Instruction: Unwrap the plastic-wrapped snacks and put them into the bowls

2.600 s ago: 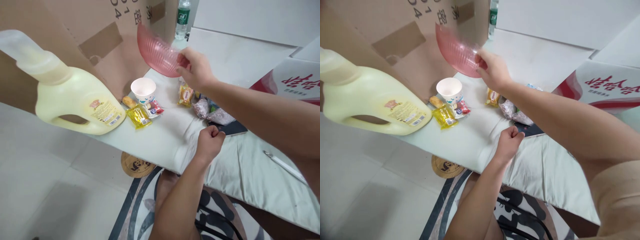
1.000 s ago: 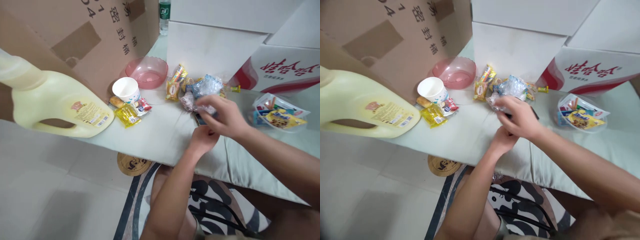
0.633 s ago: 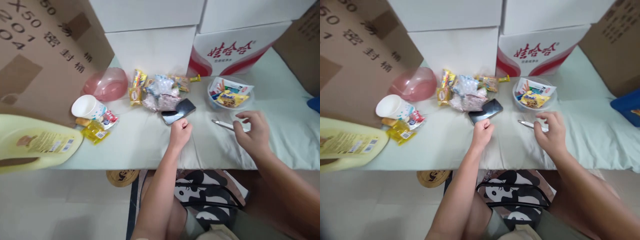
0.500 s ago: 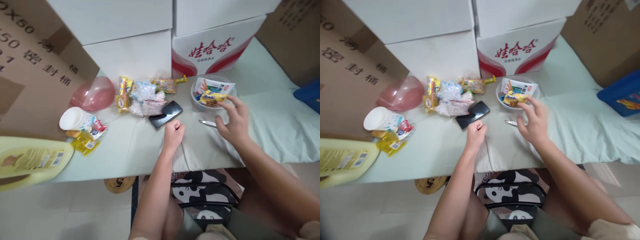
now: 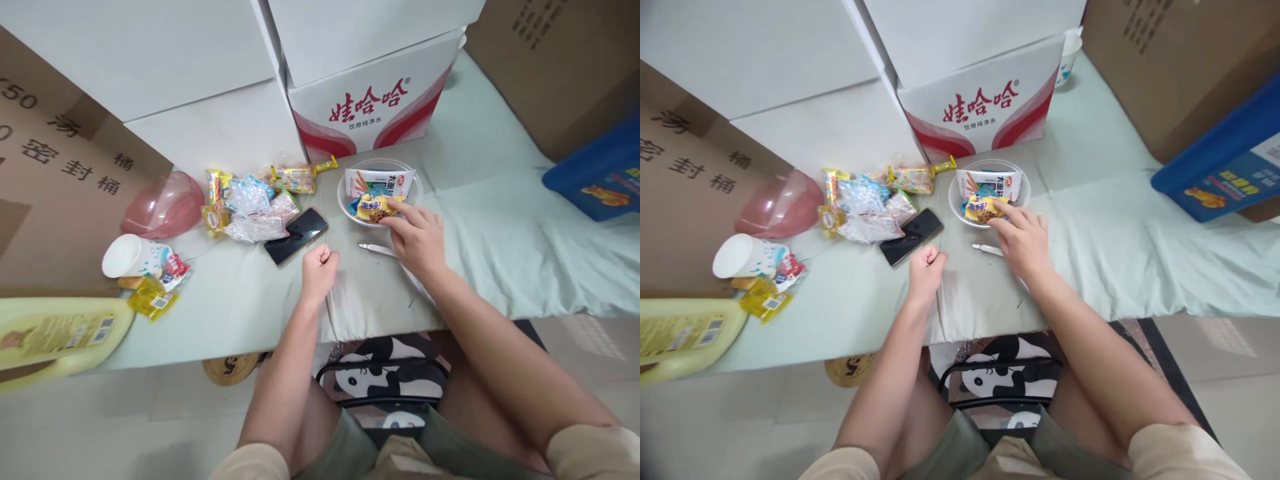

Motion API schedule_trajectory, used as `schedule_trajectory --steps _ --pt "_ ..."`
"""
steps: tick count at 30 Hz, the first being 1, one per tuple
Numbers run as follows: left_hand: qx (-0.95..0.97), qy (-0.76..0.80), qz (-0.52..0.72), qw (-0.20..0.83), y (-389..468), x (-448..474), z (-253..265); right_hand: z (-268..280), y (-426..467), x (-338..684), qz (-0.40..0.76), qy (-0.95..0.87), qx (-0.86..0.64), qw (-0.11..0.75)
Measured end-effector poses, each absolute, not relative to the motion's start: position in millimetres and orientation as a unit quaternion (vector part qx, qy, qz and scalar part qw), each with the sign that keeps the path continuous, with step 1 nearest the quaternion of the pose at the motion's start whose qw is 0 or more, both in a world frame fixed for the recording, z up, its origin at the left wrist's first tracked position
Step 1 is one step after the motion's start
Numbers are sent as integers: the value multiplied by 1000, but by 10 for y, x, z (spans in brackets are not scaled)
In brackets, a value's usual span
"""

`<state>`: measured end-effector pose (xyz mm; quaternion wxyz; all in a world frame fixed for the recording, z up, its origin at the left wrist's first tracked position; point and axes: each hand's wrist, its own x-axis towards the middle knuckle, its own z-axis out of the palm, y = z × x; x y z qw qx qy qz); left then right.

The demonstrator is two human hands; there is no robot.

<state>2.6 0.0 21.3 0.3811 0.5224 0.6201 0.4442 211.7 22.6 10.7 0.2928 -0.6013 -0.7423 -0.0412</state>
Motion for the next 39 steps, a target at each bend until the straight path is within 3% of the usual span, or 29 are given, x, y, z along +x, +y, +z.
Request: schedule_trajectory --steps 14,22,33,39 --pt "505 623 495 336 -80 -442 270 48 161 2031 -22 -747 -582 320" --pt "501 625 507 317 -131 -622 234 -65 308 2264 -21 -622 -607 494" --pt "503 628 520 286 -148 -691 230 -88 204 2108 -67 -711 -561 419" --pt "461 711 500 179 -204 -1259 371 23 -131 1675 -48 -747 -528 402"
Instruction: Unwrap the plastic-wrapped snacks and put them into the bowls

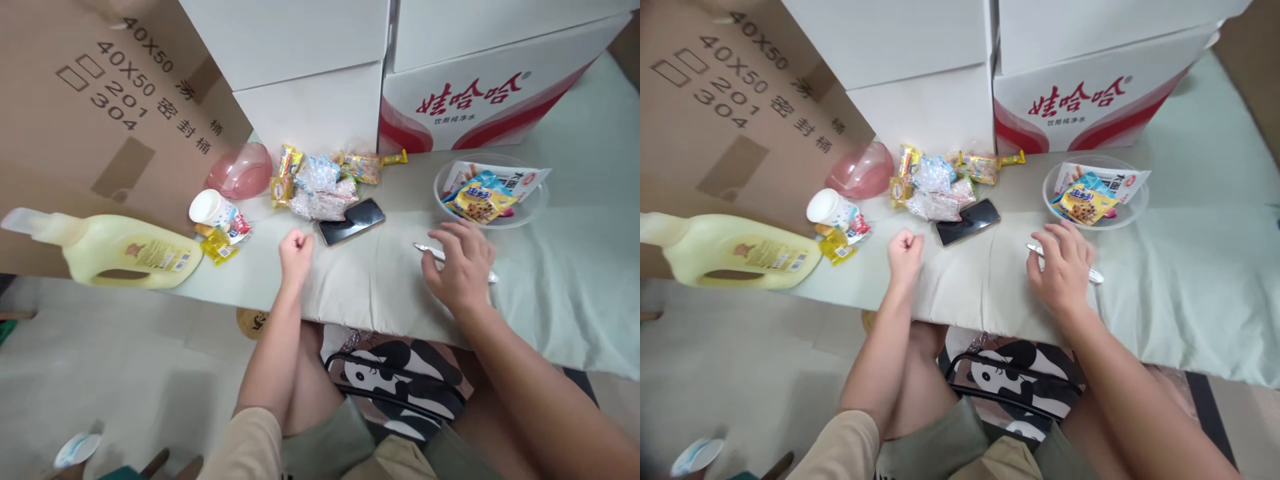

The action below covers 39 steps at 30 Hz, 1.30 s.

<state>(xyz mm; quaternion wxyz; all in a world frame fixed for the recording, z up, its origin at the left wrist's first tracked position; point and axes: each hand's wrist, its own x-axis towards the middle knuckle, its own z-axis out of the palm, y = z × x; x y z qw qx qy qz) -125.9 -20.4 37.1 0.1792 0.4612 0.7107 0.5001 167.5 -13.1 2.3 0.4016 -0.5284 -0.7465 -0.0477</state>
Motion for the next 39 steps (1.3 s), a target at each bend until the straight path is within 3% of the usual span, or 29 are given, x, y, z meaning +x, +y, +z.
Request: schedule_trajectory --steps 6,8,11,13,19,24,27,32,39 --pt "404 843 340 -101 97 -2520 857 6 -158 1573 5 -789 -458 409" --pt "387 874 263 -126 203 -2880 969 7 -161 1577 5 -797 -442 412" --pt "389 902 180 -58 267 -3190 1045 13 -165 1581 9 -801 -436 410" --pt "393 902 172 -54 246 -3255 1074 12 -160 1578 17 -800 -437 410" --pt "399 877 197 -179 126 -3158 1365 -7 -143 1544 51 -796 -439 414" --pt "519 775 265 -245 211 -2477 1648 -2 -147 1562 72 -794 -443 411" --pt "660 666 275 -215 312 -1596 1602 19 -138 1619 76 -784 -457 413" --pt "809 547 211 -48 603 -246 1178 55 -74 1784 31 -742 -544 391" --pt "816 568 110 -7 946 196 762 28 56 2049 10 -701 -608 374"
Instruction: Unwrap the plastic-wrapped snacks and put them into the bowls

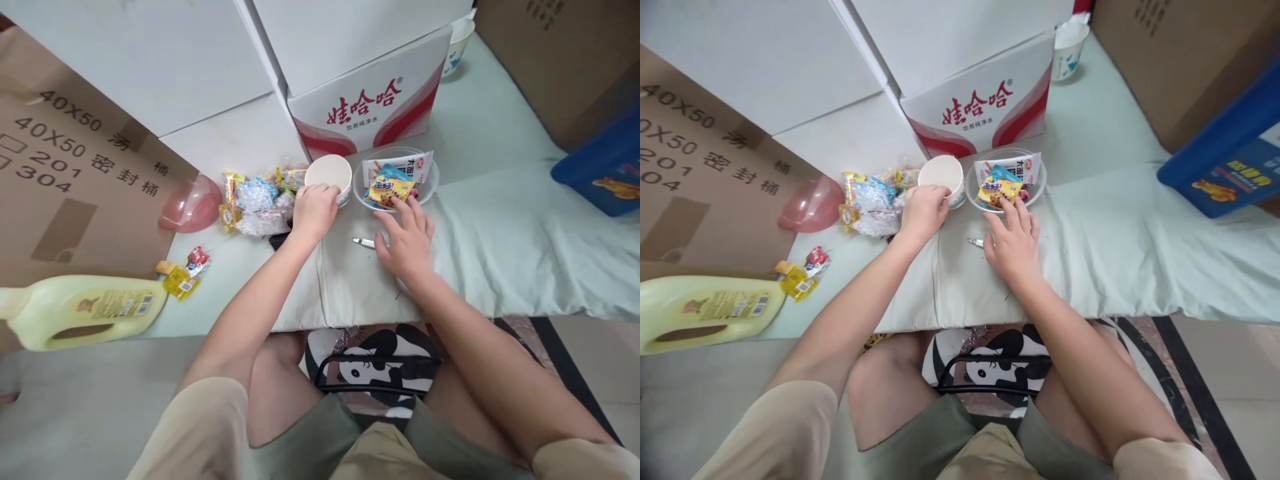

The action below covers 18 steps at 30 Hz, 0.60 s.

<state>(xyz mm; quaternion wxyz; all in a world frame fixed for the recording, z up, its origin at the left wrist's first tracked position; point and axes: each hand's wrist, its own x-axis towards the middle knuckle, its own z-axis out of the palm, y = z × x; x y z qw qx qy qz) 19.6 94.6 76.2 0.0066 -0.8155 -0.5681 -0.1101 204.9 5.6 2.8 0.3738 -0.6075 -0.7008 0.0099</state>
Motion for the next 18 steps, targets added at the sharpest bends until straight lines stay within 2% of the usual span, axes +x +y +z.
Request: schedule_trajectory --steps 4,8,13,18 --pt "-817 -568 -100 -28 1017 215 695 17 117 2131 24 -715 -573 400" --pt "-809 -555 -188 -46 863 120 655 66 152 2167 28 -683 -571 454" --pt "-728 -612 -310 -2 418 -387 571 107 86 2146 53 -672 -572 467" --pt "-596 -728 -332 65 304 -1117 519 66 20 2022 74 -711 -547 436"
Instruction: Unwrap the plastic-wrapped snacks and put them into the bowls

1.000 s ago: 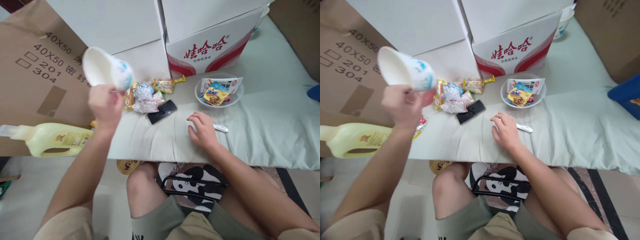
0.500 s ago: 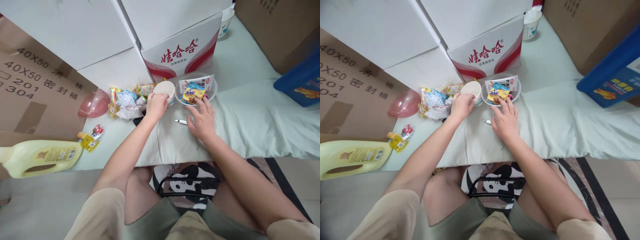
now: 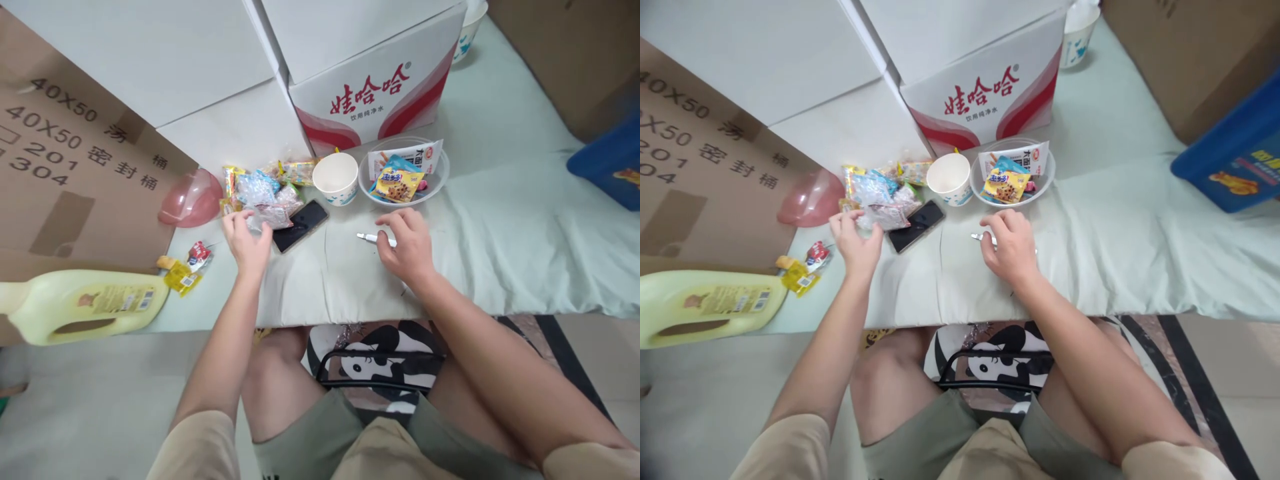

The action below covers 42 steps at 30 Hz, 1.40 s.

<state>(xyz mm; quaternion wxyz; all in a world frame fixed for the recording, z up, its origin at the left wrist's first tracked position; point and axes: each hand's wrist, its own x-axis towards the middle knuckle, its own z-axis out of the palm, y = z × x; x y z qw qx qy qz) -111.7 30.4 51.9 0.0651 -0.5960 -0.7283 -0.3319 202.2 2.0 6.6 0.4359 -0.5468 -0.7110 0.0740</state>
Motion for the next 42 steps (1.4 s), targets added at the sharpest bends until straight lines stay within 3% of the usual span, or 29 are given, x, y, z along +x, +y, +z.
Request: schedule_trajectory --steps 6,12,15,17,20,24,29,32,37,42 --pt "-593 -767 -246 -10 510 -1364 405 31 53 1837 82 -728 -534 423" --pt "-638 -701 -317 -30 403 -1187 433 15 59 1762 82 -740 -519 421" --pt "-582 -693 -409 -118 235 -1130 528 29 43 1763 120 -741 -504 427" --pt "-530 -674 -458 -237 92 -1055 583 42 23 1751 168 -738 -481 443" --pt "-488 -622 -423 -442 -126 -862 583 50 -20 1702 283 -727 -428 456" --pt "-473 -574 -427 -514 -298 -588 396 24 -77 1619 436 -704 -384 407" --pt "-384 -500 -489 -602 -318 -432 123 -1 -98 1540 503 -645 -411 402" --pt "-348 -478 -476 -651 -310 -400 50 33 -77 1520 475 -639 -437 420" --pt "-323 -468 -535 -625 -286 -489 35 87 -14 1746 342 -662 -525 412" --pt "-229 -451 -581 -638 -269 -674 68 -26 -23 2163 100 -744 -603 272"
